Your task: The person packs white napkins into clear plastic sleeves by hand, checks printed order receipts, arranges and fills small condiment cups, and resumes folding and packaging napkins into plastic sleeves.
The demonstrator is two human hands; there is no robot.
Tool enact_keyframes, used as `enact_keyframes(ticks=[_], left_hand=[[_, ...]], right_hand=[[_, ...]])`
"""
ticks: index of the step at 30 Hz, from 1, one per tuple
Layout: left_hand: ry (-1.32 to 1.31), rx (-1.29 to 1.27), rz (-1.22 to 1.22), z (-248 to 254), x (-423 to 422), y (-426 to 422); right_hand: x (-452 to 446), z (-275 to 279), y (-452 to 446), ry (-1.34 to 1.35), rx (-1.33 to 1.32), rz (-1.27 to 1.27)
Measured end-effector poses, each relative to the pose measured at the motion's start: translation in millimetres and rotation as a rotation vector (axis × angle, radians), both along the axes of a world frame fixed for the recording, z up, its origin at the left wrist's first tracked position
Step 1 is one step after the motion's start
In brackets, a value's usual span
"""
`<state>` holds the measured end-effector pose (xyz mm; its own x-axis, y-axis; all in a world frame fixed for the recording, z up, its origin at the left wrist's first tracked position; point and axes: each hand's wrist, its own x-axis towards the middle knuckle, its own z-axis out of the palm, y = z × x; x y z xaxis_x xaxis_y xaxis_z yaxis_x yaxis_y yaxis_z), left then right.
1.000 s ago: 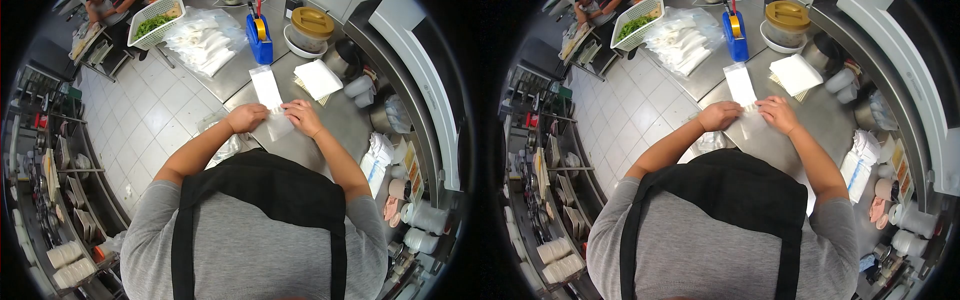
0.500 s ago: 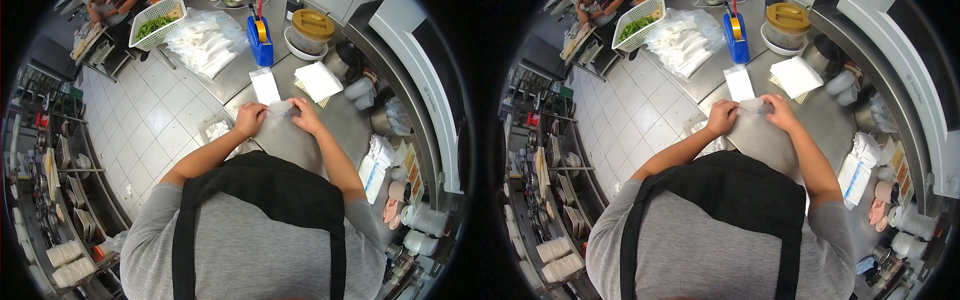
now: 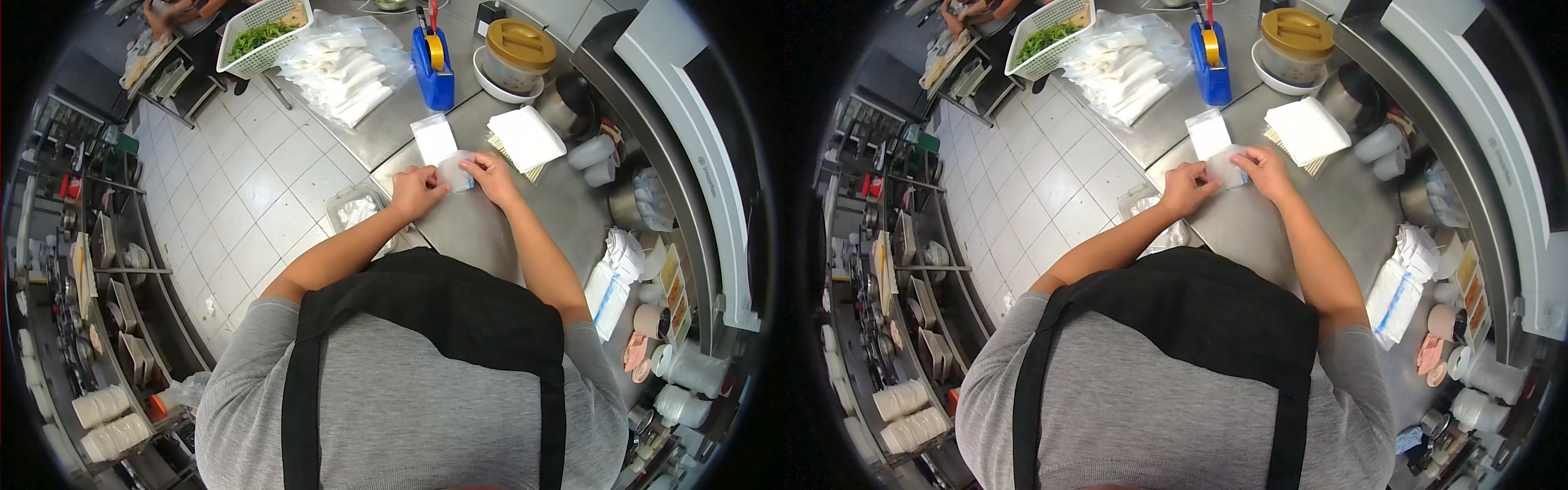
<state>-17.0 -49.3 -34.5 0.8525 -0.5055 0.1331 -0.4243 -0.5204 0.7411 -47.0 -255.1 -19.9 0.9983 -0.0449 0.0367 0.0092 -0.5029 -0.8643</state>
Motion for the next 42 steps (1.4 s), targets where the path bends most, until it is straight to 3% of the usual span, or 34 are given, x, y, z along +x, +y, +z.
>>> enact_keyframes(ticks=[4, 7, 13, 19, 22, 25, 34, 40, 42], left_hand=[[-0.090, 0.113, 0.009, 3.4, -1.1, -0.7], [0.028, 0.192, 0.003, 12.6, -0.4, -1.0], [-0.134, -0.063, -0.081, -13.6, -1.3, 13.2], [-0.133, -0.024, -0.063, -13.8, -1.2, 12.1], [-0.156, -0.037, -0.017, -17.0, -0.3, 9.2], [-0.120, 0.007, 0.030, -12.0, -0.3, 4.2], [0.088, 0.343, 0.168, 14.6, 13.4, -8.7], [0.163, 0.430, 0.147, 29.6, 23.6, -14.4], [0.167, 0.460, 0.148, 27.7, 27.3, -16.8]], right_hand=[[0.2, 17.3, 14.8, 0.016, 0.307, 0.057], [-10.2, 17.6, 6.3, 0.066, 0.295, 0.118], [-23.3, -2.4, -20.2, -0.102, -0.182, 0.249], [-22.3, -9.2, -12.0, -0.106, -0.273, 0.081], [-19.6, -10.2, -9.8, -0.046, -0.161, 0.018], [-23.6, -2.3, 0.0, -0.148, -0.216, 0.010], [6.3, -2.5, 3.9, 0.189, -0.370, -0.024], [29.0, -13.2, 10.6, 0.080, -0.522, -0.271], [35.0, -7.7, 12.6, 0.140, -0.441, -0.224]])
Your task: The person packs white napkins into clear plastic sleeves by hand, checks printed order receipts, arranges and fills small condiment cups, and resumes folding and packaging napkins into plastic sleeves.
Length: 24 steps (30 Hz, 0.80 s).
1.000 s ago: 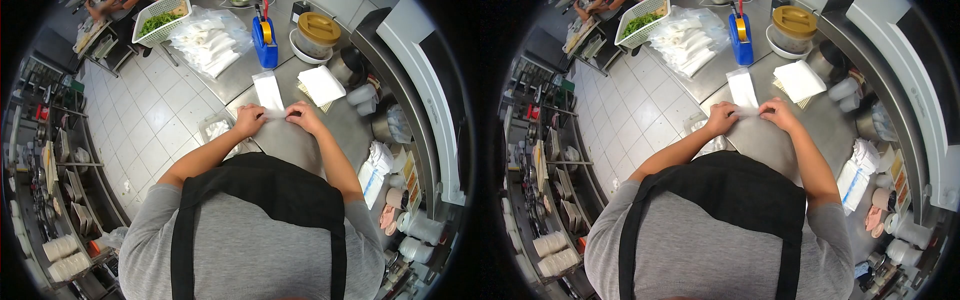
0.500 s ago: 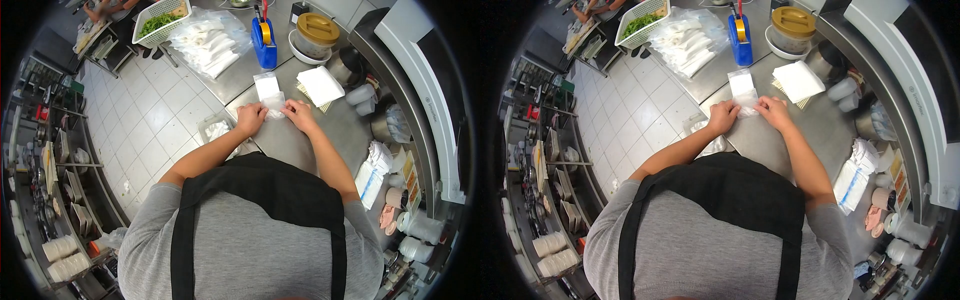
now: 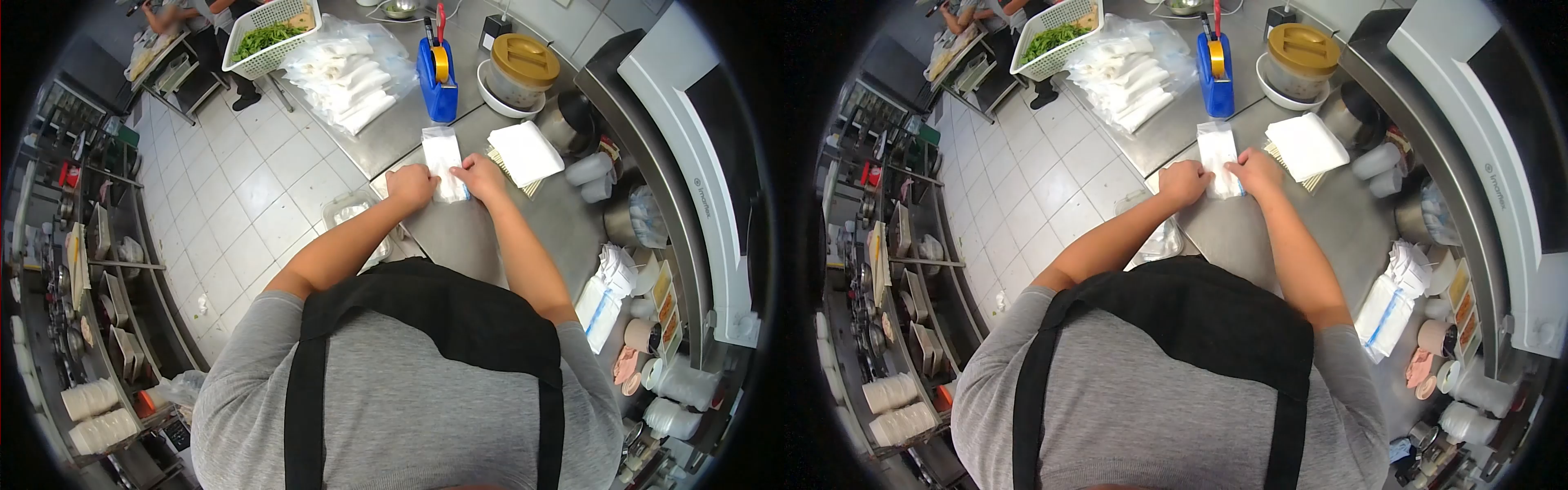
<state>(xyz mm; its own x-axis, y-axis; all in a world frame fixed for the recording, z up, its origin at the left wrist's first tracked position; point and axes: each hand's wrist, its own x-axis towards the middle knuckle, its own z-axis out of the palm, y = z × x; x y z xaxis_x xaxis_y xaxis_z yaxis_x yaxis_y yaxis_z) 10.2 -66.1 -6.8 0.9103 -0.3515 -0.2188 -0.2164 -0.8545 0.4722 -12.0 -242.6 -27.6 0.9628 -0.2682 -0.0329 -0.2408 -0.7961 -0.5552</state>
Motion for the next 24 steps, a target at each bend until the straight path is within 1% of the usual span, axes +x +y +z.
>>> enact_keyframes(ticks=[1, 4, 7, 8, 10, 13, 16, 19, 22, 24], left_hand=[[0.004, 0.016, -0.001, -1.7, 1.1, -0.5], [0.039, -0.118, 0.023, -4.3, 4.0, 4.9], [-0.047, -0.726, 0.236, -19.3, 4.6, 11.4], [0.125, -0.940, 0.300, -22.3, 6.5, 12.6], [0.494, -1.350, 0.421, -2.7, 3.8, 15.5], [0.686, -1.468, 0.270, 1.2, 20.2, 25.4], [0.660, -1.394, 0.194, -4.9, 37.4, 33.3], [0.581, -1.340, 0.225, -9.0, 47.1, 39.3], [0.569, -1.367, 0.294, -3.0, 57.7, 55.2], [0.517, -1.420, 0.340, 12.8, 56.9, 67.0]], right_hand=[[1.8, 2.5, 0.4, 0.030, 0.047, 0.013], [10.5, -6.0, -1.3, -0.037, 0.251, 0.053], [6.9, -0.7, 1.6, -0.010, 0.947, 0.053], [5.0, 3.2, 4.0, -0.021, 0.989, 0.074], [0.4, 8.5, 8.8, -0.039, 1.076, 0.110], [-0.4, 14.2, 19.0, -0.061, 1.168, 0.139], [3.8, 25.2, 28.4, 0.000, 1.188, 0.096], [19.7, 31.1, 26.8, 0.032, 1.126, -0.042], [55.3, 38.1, 8.6, -0.120, 0.922, -0.083], [85.9, 57.4, 3.4, -0.331, 0.811, -0.169]])
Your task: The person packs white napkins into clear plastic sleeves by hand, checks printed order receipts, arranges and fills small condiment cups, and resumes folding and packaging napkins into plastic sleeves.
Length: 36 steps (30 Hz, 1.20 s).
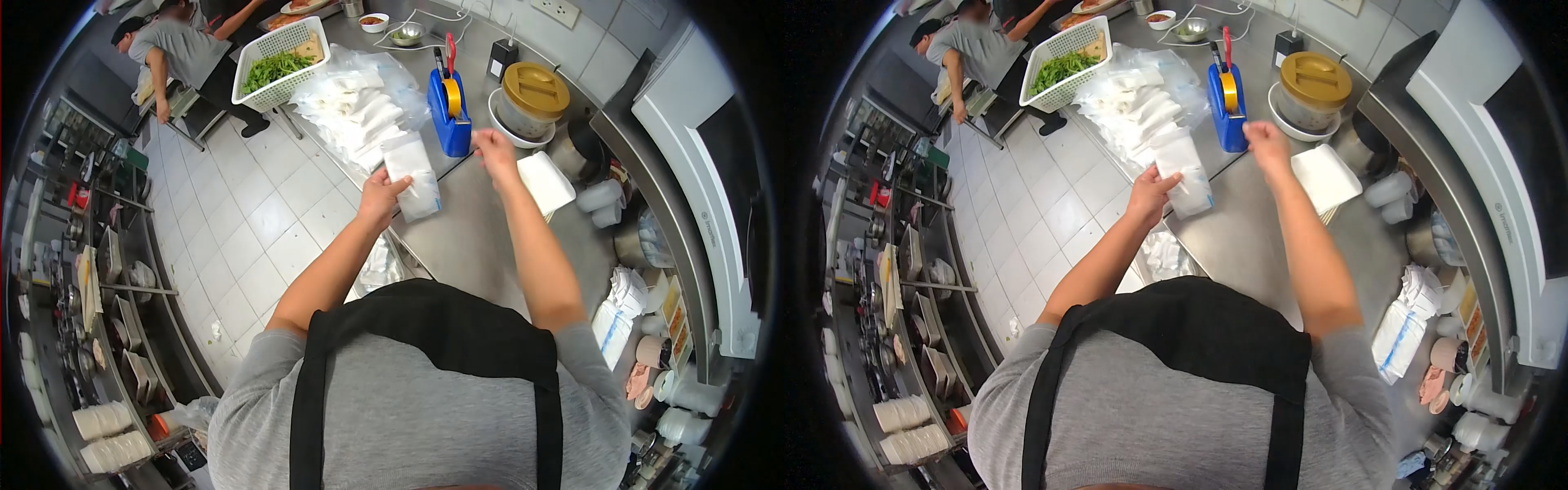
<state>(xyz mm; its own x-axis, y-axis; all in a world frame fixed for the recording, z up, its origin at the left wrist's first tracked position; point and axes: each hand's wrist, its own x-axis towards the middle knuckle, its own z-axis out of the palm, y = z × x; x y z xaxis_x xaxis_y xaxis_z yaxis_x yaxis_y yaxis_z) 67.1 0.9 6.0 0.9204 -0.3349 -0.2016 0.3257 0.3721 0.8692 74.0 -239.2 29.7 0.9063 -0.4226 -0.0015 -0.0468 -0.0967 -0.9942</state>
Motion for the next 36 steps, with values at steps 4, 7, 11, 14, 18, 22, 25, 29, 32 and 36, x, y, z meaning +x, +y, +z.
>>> enact_keyframes(ticks=[4, 7, 11, 14, 18, 22, 25, 29, 32, 36], left_hand=[[-0.023, 0.021, 0.080, 11.2, 5.3, 22.2], [-0.041, 0.050, 0.126, 12.9, 4.8, 36.5], [-0.035, 0.071, 0.155, 13.6, 2.1, 46.5], [-0.034, 0.052, 0.136, 12.3, 0.5, 45.8], [-0.050, 0.082, 0.054, 17.8, -5.3, 41.5], [-0.067, 0.124, 0.052, 18.8, -7.7, 38.7], [-0.072, 0.124, 0.066, 16.0, -9.3, 41.9], [-0.116, 0.194, 0.075, -4.7, -2.9, 50.3], [-0.126, 0.046, 0.110, 3.8, -12.8, 49.4], [-0.113, 0.050, 0.120, 8.1, -15.9, 49.5]], right_hand=[[65.1, 12.7, -15.1, 0.336, -0.244, 0.002], [89.1, 20.4, -12.5, 0.592, -0.032, 0.093], [94.6, 10.2, -18.2, 0.543, 0.102, 0.111], [56.9, 23.5, -6.4, 0.321, 0.349, 0.071], [20.7, 4.0, 1.1, 0.146, 0.436, 0.071], [16.2, -23.7, -0.5, 0.182, 0.399, 0.067], [20.4, -35.2, 0.1, 0.237, 0.409, 0.052], [14.4, -52.2, 4.3, 0.161, 0.498, 0.009], [19.3, -48.8, 10.8, 0.112, 0.429, -0.080], [30.9, -30.1, 16.0, 0.069, 0.516, -0.143]])
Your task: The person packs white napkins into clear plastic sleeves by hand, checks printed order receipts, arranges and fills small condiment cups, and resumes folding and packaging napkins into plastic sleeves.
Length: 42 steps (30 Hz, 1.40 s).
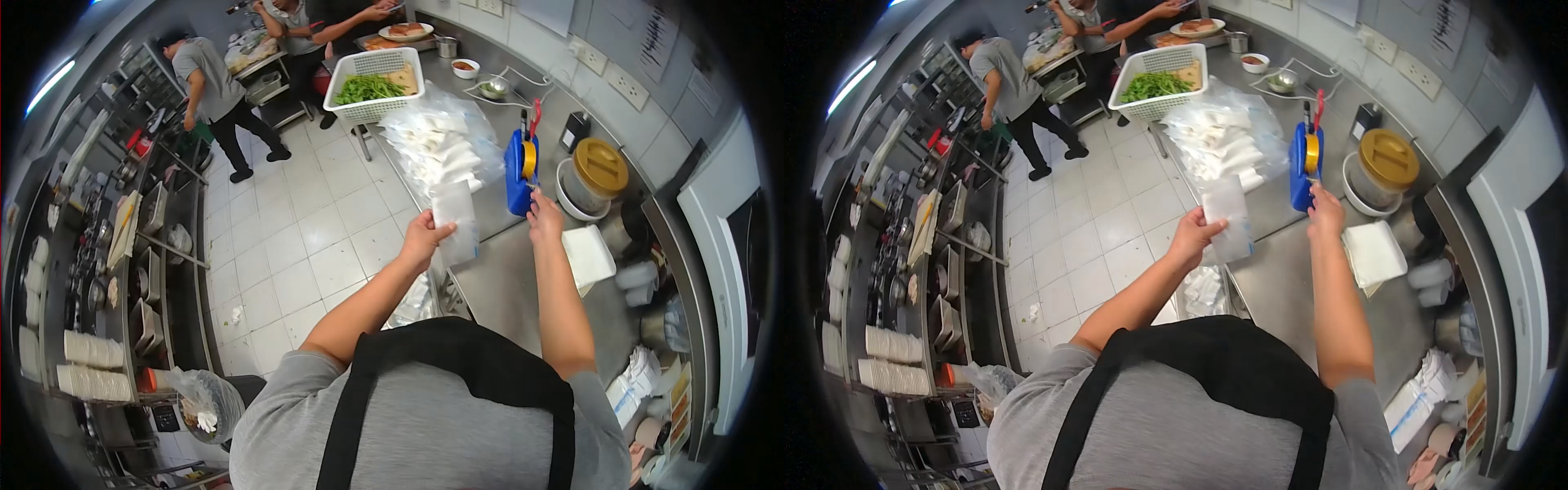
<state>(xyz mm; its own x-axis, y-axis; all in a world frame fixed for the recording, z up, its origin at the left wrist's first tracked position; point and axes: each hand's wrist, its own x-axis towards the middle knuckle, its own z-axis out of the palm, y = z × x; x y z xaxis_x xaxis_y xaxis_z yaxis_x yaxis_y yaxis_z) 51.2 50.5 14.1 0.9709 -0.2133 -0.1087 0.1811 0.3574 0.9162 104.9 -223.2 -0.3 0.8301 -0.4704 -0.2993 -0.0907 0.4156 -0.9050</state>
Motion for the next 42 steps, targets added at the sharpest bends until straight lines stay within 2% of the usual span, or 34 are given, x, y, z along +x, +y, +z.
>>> enact_keyframes(ticks=[4, 7, 10, 13, 16, 18, 22, 25, 27, 30, 33, 35, 42], left_hand=[[0.028, -0.021, 0.006, 6.5, -3.4, 0.7], [0.034, -0.027, 0.023, 8.0, -4.0, 3.7], [0.048, -0.014, 0.006, 5.4, -4.7, 2.3], [0.035, -0.012, -0.001, 6.4, -3.5, 1.6], [0.013, 0.036, 0.015, 8.6, -1.3, 5.8], [-0.007, 0.048, 0.014, 8.0, 2.3, 7.4], [0.006, -0.004, 0.011, 21.1, 4.1, 11.9], [0.009, 0.067, -0.024, 29.8, 2.5, 12.0], [-0.010, 0.031, -0.042, 35.5, 3.6, 7.8], [-0.016, 0.016, -0.058, 36.2, 1.1, 5.9], [-0.032, 0.003, -0.070, 39.6, 0.1, -1.8], [-0.048, 0.000, -0.084, 42.3, -1.8, -6.5], [-0.141, 0.017, -0.143, 52.6, -14.4, -12.9]], right_hand=[[-4.7, 1.6, 9.1, -0.006, 0.151, -0.003], [-10.0, 3.7, 11.5, 0.031, 0.140, -0.011], [-12.0, -6.3, 2.7, 0.191, 0.058, 0.018], [-5.9, -36.3, -9.0, 0.125, -0.061, 0.009], [-0.8, -55.5, -7.3, -0.110, -0.135, -0.024], [-0.6, -60.4, -9.6, -0.158, -0.290, -0.047], [8.8, -82.9, -40.7, -0.154, -0.453, 0.006], [-2.6, -88.1, -46.8, -0.100, -0.561, 0.069], [-16.1, -73.6, -43.0, -0.095, -0.662, 0.127], [-45.7, -8.7, -20.8, -0.405, -1.141, 0.261], [-78.8, 64.3, 8.4, -0.492, -1.101, 0.535], [-91.9, 100.3, 24.5, -0.571, -1.273, 0.589], [-94.2, 118.1, 57.8, -0.670, -1.582, 0.453]])
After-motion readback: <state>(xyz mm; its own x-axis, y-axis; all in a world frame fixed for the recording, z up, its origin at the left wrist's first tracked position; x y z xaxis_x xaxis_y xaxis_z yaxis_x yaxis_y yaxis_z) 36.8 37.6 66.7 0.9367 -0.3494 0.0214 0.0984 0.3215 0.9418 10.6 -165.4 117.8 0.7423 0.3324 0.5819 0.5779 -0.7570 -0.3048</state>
